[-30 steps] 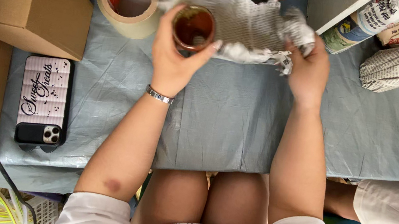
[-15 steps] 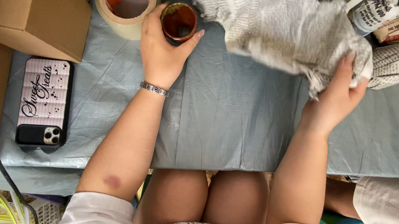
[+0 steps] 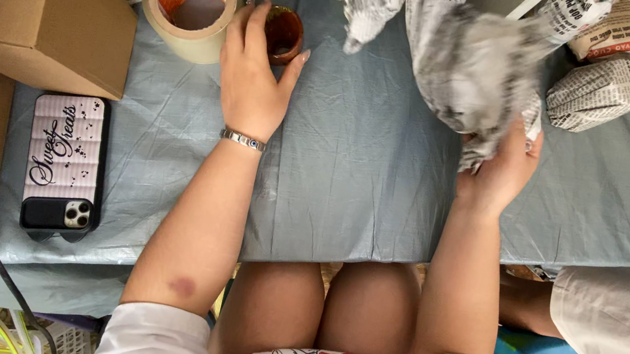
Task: The person sits at a table and crumples and tears sheets of newspaper, then wraps the newspaper around a glass and a ceramic cup, pressing the paper around each item and setting the wrapped items on the table.
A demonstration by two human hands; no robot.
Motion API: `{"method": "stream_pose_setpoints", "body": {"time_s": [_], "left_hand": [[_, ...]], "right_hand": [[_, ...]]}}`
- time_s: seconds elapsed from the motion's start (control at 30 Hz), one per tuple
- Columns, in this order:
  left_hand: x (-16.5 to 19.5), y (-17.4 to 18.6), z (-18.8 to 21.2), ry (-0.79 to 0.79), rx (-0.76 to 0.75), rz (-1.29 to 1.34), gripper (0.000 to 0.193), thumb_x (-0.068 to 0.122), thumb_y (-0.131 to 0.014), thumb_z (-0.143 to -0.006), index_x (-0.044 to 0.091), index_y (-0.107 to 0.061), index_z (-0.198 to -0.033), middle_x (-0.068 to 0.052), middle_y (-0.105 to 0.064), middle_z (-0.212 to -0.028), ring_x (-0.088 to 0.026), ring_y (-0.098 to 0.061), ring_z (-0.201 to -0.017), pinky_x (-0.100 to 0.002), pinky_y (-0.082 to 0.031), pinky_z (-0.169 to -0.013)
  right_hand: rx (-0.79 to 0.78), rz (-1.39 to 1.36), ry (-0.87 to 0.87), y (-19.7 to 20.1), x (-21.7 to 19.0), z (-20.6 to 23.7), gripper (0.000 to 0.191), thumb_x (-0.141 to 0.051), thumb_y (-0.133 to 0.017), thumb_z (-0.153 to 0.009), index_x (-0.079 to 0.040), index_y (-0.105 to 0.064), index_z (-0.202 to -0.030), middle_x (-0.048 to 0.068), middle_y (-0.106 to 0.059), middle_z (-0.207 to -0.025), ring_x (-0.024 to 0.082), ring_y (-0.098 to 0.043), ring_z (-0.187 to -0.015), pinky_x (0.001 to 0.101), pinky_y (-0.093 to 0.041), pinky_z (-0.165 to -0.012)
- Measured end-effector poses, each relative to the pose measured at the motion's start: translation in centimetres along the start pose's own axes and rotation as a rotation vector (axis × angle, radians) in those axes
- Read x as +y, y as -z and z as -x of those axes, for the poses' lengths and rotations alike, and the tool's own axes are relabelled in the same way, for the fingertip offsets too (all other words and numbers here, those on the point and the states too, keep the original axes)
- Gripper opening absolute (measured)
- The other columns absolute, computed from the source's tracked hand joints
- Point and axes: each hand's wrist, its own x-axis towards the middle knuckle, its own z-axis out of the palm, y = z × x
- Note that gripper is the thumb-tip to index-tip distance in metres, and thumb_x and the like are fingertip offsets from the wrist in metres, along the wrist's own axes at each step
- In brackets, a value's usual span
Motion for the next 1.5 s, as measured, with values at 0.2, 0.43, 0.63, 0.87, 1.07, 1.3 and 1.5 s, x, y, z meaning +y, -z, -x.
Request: {"method": "stream_pose_setpoints", "body": {"time_s": [0.2, 0.43, 0.63, 0.87, 1.07, 1.3, 1.5], "left_hand": [[3.8, 2.3, 0.3, -0.248, -0.049, -0.084, 0.089, 0.023, -0.093, -0.082, 0.013, -0.043, -0.155, -0.018, -0.035, -0.160, -0.040, -0.041, -0.143, -0.051, -0.032, -0.120], [5.0, 1.3, 0.3, -0.462, -0.478, 0.069, 0.093, 0.020, -0.094, -0.072, 0.018, -0.044, -0.150, -0.004, -0.047, -0.149, -0.030, -0.046, -0.143, -0.054, -0.025, -0.121], [4.6, 1.0, -0.4, -0.378, -0.387, 0.306, 0.103, 0.027, -0.093, -0.069, 0.017, -0.035, -0.154, -0.019, -0.039, -0.157, -0.036, -0.036, -0.149, -0.051, -0.025, -0.124], [5.7, 1.1, 0.3, -0.460, -0.552, 0.079, 0.066, 0.009, -0.081, -0.075, 0.021, -0.067, -0.138, 0.001, -0.069, -0.112, -0.024, -0.057, -0.113, -0.046, -0.037, -0.106], [4.2, 0.0, 0.0, -0.330, -0.555, 0.059, 0.010, 0.015, -0.079, -0.080, 0.015, -0.076, -0.089, 0.001, -0.067, -0.101, -0.024, -0.058, -0.105, -0.044, -0.041, -0.095], [1.8, 0.4, -0.6, -0.435, -0.670, 0.225, 0.013, 0.004, -0.073, -0.069, 0.007, -0.075, -0.082, -0.011, -0.048, -0.159, -0.035, -0.035, -0.153, -0.050, -0.032, -0.121], [2.2, 0.0, -0.4, -0.454, -0.790, 0.509, 0.017, 0.014, -0.083, -0.066, 0.004, -0.070, -0.067, -0.017, -0.041, -0.161, -0.044, -0.023, -0.155, -0.049, -0.031, -0.122]], "right_hand": [[-0.091, 0.426, 0.077, 0.1, 1.4, 0.0, 0.021, -0.015, -0.068, -0.107, 0.004, -0.073, -0.113, 0.007, -0.075, -0.107, 0.011, -0.068, -0.092, 0.0276, -0.053, -0.085], [-0.545, 0.686, -0.065, 2.4, 2.1, -0.2, 0.028, -0.022, -0.061, -0.110, 0.004, -0.071, -0.112, 0.002, -0.070, -0.111, 0.007, -0.060, -0.101, 0.0247, -0.048, -0.090], [-0.781, 0.746, -0.210, 1.6, 0.4, -0.4, 0.017, -0.012, -0.067, -0.103, 0.002, -0.072, -0.111, 0.004, -0.071, -0.109, 0.009, -0.064, -0.101, 0.0263, -0.050, -0.088], [-0.502, 0.965, -0.221, 0.2, 0.4, -0.6, 0.016, -0.004, -0.070, -0.092, -0.001, -0.075, -0.107, -0.001, -0.073, -0.089, 0.006, -0.063, -0.078, 0.0242, -0.050, -0.068], [-0.241, 0.447, -0.199, 2.2, 0.6, -2.5, 0.007, -0.011, -0.065, -0.102, -0.006, -0.068, -0.099, 0.000, -0.073, -0.092, 0.006, -0.065, -0.080, 0.0238, -0.051, -0.074], [-0.317, 0.188, 0.005, 4.0, -1.2, -3.3, 0.036, -0.026, -0.051, -0.117, -0.001, -0.065, -0.096, 0.008, -0.069, -0.085, 0.015, -0.060, -0.073, 0.0289, -0.046, -0.069], [-0.596, 0.502, 0.203, -1.8, -3.9, -5.6, 0.027, -0.019, -0.064, -0.111, -0.001, -0.058, -0.131, 0.013, -0.064, -0.118, 0.018, -0.062, -0.108, 0.0327, -0.051, -0.095]]}}
